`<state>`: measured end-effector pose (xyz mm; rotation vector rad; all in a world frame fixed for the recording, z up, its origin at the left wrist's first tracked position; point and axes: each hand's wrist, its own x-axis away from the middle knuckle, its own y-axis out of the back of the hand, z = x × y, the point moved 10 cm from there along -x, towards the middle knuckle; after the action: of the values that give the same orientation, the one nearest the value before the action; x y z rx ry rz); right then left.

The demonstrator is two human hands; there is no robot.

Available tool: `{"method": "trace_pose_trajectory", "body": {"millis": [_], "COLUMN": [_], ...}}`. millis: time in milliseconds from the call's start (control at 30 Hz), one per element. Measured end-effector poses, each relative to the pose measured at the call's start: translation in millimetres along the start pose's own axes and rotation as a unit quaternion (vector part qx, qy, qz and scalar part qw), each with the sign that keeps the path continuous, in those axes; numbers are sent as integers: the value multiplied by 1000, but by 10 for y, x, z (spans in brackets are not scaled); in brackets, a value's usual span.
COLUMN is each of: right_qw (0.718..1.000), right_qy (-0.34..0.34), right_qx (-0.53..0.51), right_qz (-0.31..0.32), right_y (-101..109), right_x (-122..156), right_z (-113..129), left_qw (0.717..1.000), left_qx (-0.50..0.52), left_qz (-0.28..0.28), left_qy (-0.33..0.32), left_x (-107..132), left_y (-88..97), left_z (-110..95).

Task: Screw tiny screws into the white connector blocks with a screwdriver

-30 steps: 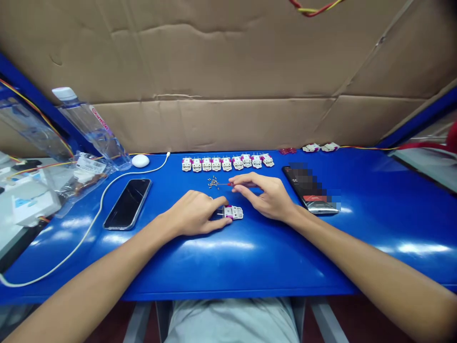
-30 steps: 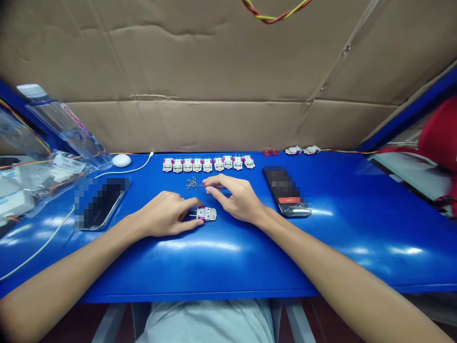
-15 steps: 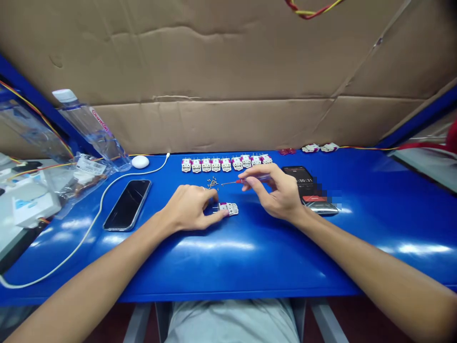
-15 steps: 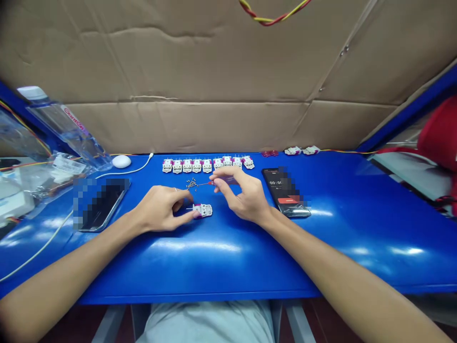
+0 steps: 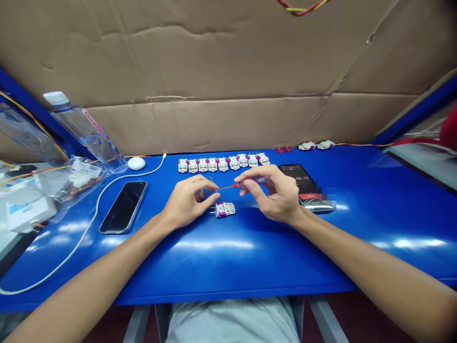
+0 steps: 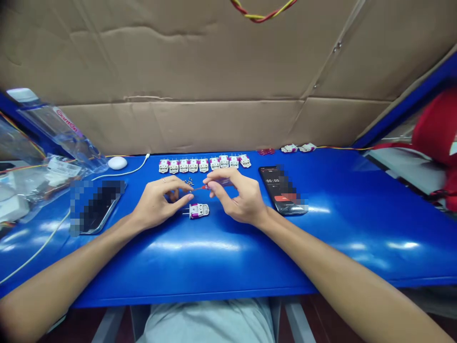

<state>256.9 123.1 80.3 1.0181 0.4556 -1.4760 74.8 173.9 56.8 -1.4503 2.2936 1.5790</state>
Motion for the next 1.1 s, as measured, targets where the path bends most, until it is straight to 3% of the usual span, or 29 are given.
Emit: {"method": "trace_pose_trajectory", "body": {"millis": [533, 833, 1000, 1100], "right_qw": [997, 999, 999, 1000], "right_qy": [28, 24, 15, 18], "right_qx": [60, 26, 12, 14], "right_qz": [36, 24, -30, 13], "right_y": [-37, -49, -38, -152], "right_x": [-16, -23, -65, -140], "right_z": [130, 92, 125, 178], "left_qw": [999, 998, 999, 1000], "left_qx": [-22, -32, -26, 1], "left_qz": [-12, -15, -5, 6], "left_qy": [-23, -43, -45, -21], "left_x": [55, 75, 83, 82], "left_y": [-25, -28, -47, -88], "left_z": [-61, -115, -208, -216]}}
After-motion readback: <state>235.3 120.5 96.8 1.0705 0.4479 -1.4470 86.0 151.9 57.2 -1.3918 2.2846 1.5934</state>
